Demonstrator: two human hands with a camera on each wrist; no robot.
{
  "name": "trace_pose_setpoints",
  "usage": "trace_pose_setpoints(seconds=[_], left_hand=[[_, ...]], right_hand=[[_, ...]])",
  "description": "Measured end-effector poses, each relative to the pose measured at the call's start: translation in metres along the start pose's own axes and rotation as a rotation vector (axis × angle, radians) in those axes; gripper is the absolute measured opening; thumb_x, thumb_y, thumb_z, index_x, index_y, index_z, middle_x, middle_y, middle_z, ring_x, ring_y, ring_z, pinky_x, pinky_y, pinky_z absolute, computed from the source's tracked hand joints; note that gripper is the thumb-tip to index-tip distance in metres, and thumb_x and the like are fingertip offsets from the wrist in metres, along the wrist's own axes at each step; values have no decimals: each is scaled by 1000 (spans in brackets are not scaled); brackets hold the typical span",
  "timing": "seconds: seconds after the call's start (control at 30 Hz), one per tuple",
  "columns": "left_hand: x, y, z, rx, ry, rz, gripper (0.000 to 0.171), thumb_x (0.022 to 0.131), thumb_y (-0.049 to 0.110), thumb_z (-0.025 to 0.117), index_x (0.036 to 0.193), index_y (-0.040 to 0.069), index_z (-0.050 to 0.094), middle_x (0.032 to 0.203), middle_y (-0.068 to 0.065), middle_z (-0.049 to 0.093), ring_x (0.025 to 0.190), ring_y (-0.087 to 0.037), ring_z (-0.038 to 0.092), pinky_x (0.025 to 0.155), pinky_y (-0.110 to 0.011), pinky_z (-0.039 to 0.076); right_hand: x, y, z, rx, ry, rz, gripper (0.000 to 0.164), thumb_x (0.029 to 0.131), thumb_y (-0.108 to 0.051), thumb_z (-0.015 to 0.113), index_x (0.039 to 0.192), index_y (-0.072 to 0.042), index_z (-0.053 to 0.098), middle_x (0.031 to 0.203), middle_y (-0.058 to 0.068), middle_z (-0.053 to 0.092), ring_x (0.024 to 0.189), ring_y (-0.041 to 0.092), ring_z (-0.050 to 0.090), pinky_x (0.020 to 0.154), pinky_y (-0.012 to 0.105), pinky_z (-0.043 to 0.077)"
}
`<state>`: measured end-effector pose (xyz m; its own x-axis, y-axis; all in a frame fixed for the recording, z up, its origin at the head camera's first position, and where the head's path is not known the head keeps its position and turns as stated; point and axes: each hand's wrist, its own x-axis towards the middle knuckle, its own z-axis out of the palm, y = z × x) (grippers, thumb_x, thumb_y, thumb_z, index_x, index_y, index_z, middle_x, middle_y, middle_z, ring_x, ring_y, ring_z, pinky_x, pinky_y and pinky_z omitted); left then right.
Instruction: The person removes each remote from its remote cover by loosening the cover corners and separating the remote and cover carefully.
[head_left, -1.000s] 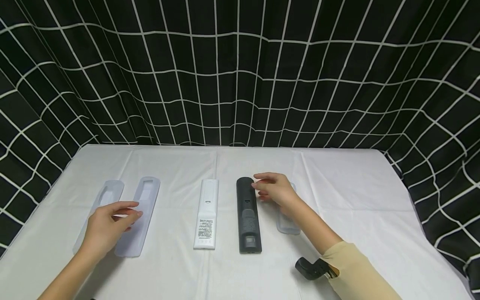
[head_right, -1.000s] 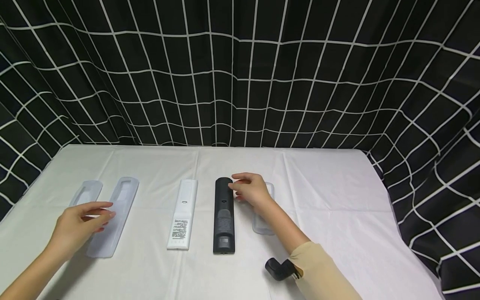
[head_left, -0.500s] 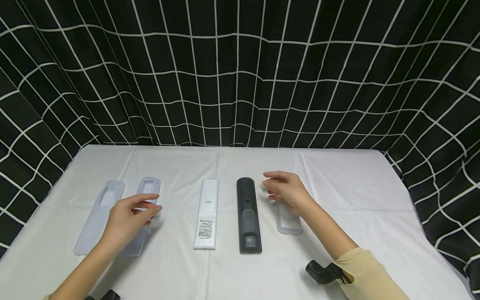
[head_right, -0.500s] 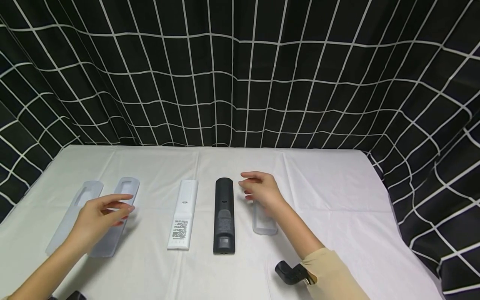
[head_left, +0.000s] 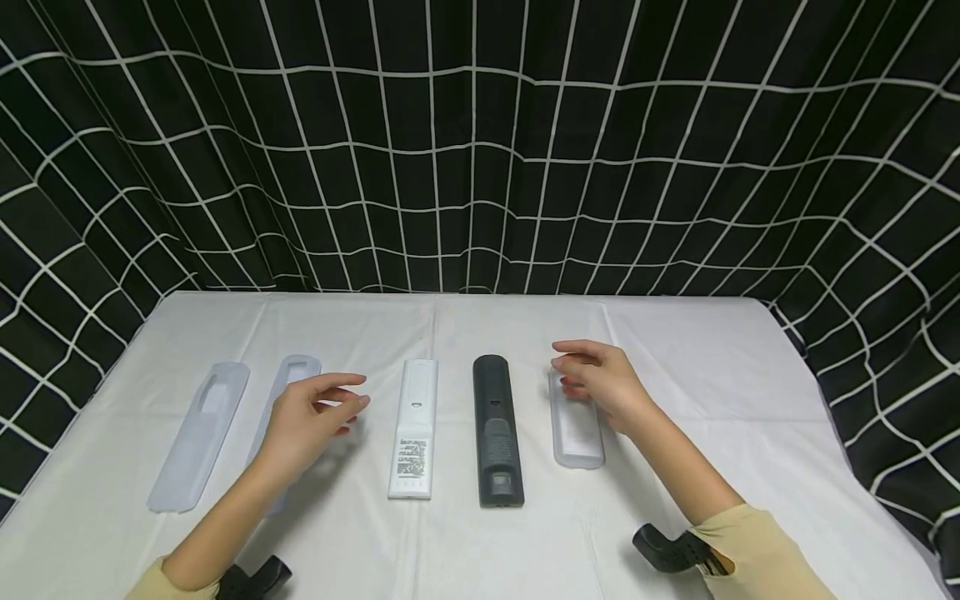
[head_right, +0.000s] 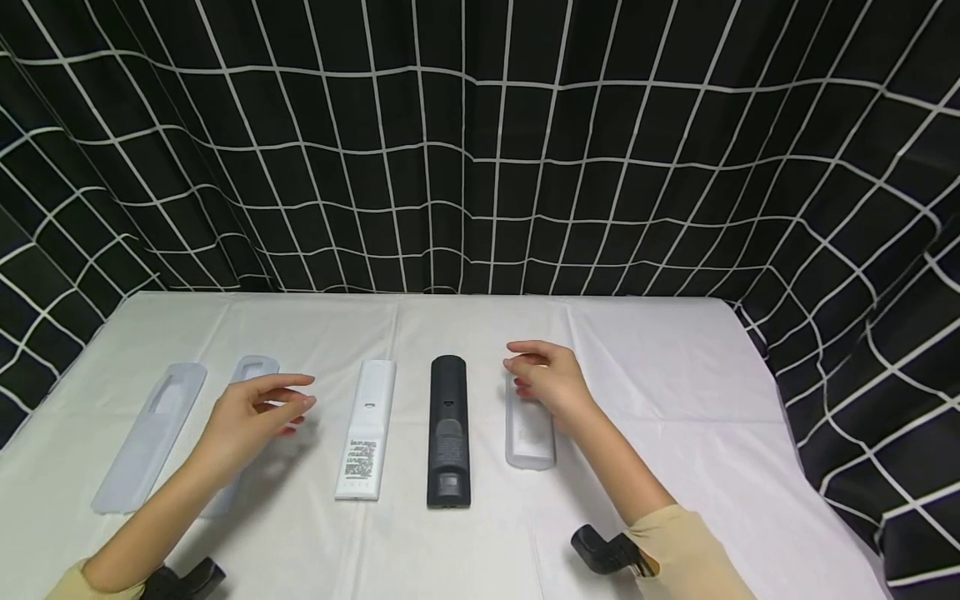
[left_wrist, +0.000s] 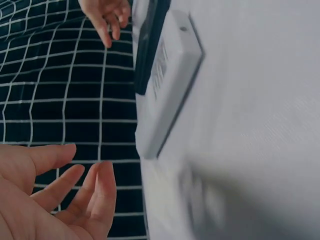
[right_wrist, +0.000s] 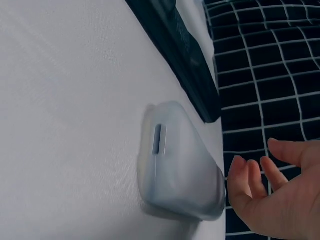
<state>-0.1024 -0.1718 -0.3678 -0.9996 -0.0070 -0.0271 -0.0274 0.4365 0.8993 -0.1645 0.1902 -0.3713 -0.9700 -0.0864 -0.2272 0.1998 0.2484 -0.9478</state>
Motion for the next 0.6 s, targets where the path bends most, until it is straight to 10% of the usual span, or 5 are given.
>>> trace_pose_setpoints(seconds=[0.6], left_hand=[[29, 29, 59, -83, -72, 20, 27, 92, 10, 70, 118, 4, 72, 95, -19, 72, 73, -32, 71, 68, -37, 62]], right_hand=[[-4, 4, -18, -84, 31, -16, 47, 101, -13, 57, 143, 7, 48, 138, 24, 53, 99, 14, 64, 84, 24, 58]])
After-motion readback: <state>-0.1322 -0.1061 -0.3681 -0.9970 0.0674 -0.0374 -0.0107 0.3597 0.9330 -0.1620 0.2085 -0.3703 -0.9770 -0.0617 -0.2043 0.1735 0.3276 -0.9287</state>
